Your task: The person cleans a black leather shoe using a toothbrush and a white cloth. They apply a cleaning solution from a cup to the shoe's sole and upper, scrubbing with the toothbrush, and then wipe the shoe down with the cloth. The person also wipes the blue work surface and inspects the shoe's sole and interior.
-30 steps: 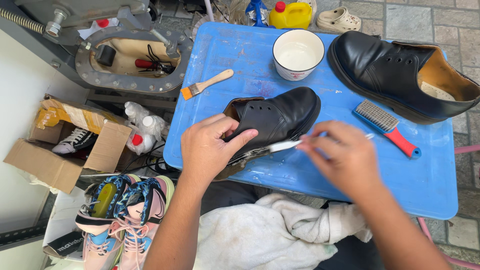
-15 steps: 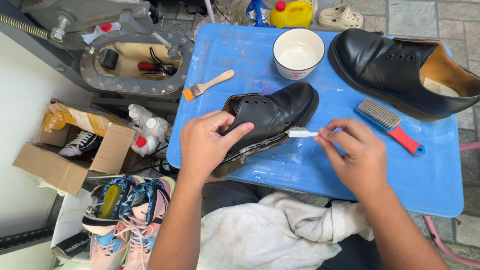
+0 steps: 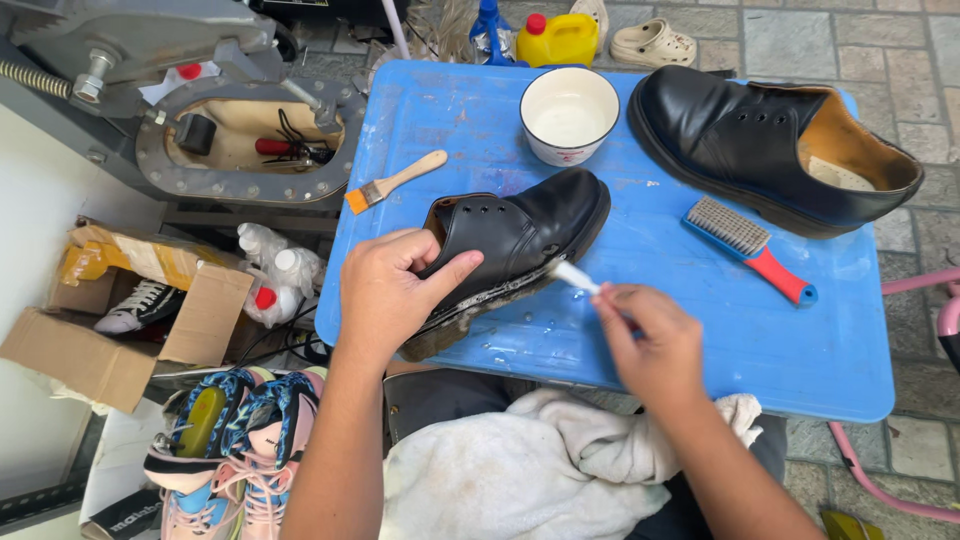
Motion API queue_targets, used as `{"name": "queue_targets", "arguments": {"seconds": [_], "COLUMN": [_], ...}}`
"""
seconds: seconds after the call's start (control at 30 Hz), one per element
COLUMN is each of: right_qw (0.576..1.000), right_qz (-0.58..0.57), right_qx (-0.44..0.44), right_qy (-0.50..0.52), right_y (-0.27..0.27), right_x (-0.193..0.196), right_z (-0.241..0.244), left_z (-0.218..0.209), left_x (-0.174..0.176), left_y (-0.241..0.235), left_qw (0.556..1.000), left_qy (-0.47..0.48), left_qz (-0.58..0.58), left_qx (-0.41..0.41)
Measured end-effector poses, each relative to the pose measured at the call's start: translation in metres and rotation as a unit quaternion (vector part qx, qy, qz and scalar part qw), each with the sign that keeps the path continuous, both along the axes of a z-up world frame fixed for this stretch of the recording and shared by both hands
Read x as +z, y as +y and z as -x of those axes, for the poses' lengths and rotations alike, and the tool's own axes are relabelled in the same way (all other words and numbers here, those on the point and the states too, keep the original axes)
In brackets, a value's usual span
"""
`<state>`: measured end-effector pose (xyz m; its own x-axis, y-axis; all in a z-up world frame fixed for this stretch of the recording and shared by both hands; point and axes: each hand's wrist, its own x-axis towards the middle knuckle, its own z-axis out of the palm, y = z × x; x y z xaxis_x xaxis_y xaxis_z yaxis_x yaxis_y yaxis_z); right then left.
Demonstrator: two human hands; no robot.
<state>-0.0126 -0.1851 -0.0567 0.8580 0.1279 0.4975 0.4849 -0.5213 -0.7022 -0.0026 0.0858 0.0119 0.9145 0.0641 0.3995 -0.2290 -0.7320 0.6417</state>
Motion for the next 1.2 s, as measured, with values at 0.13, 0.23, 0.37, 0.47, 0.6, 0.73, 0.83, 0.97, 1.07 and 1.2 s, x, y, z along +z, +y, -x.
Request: {"name": "queue_targets", "arguments": {"seconds": [0.13,0.23,0.37,0.47,0.6,0.73,0.83,0.97,1.07,1.2], "right_qw": [0.998,0.986,0.988,0.976,0.967,0.976,0.967,0.962,0.951,0.952], "right_qz": [0.051,0.13,0.123,0.143,0.159,0.161,0.165,0.168,0.221,0.268], "right_qx": [0.041,0.075,0.084,0.126,0.15,0.084,0.103,0.116,0.111,0.077], "right_qy": [-0.009,-0.078,-0.032,-0.101,-0.128,-0.124,-0.164,-0.183,-0.184,-0.122], "right_y": [-0.039,-0.064,-0.069,-0.045,-0.039,-0.066,-0.054,-0.004,-0.002,-0.012], "right_x": [0.016,0.034,0.046,0.04,0.034,0.04,0.045,0.05,0.069,0.088], "right_z": [-0.017,-0.034,-0.048,-0.035,-0.036,-0.057,-0.054,-0.021,-0.007,-0.006], "left_z": [-0.006,-0.009,-0.009,-0.012,-0.011,-0.009,-0.013,-0.019,-0.025,-0.028], "left_x": [-0.002,-0.003,-0.003,-0.003,-0.003,-0.002,-0.002,-0.004,-0.005,-0.009], "left_y": [0.005,0.008,0.006,0.004,0.0,-0.005,-0.007,-0.003,0.002,0.007], "left_qw": [0.998,0.995,0.994,0.995,0.994,0.992,0.992,0.994,0.994,0.993], "left_qy": [0.03,0.028,-0.001,-0.001,-0.026,-0.029,-0.029,0.028,0.045,0.043], "left_qz": [0.028,0.013,-0.001,-0.014,-0.05,-0.069,-0.077,-0.055,-0.026,-0.004], "left_qx": [-0.057,-0.091,-0.11,-0.103,-0.099,-0.099,-0.098,-0.091,-0.101,-0.109]}}
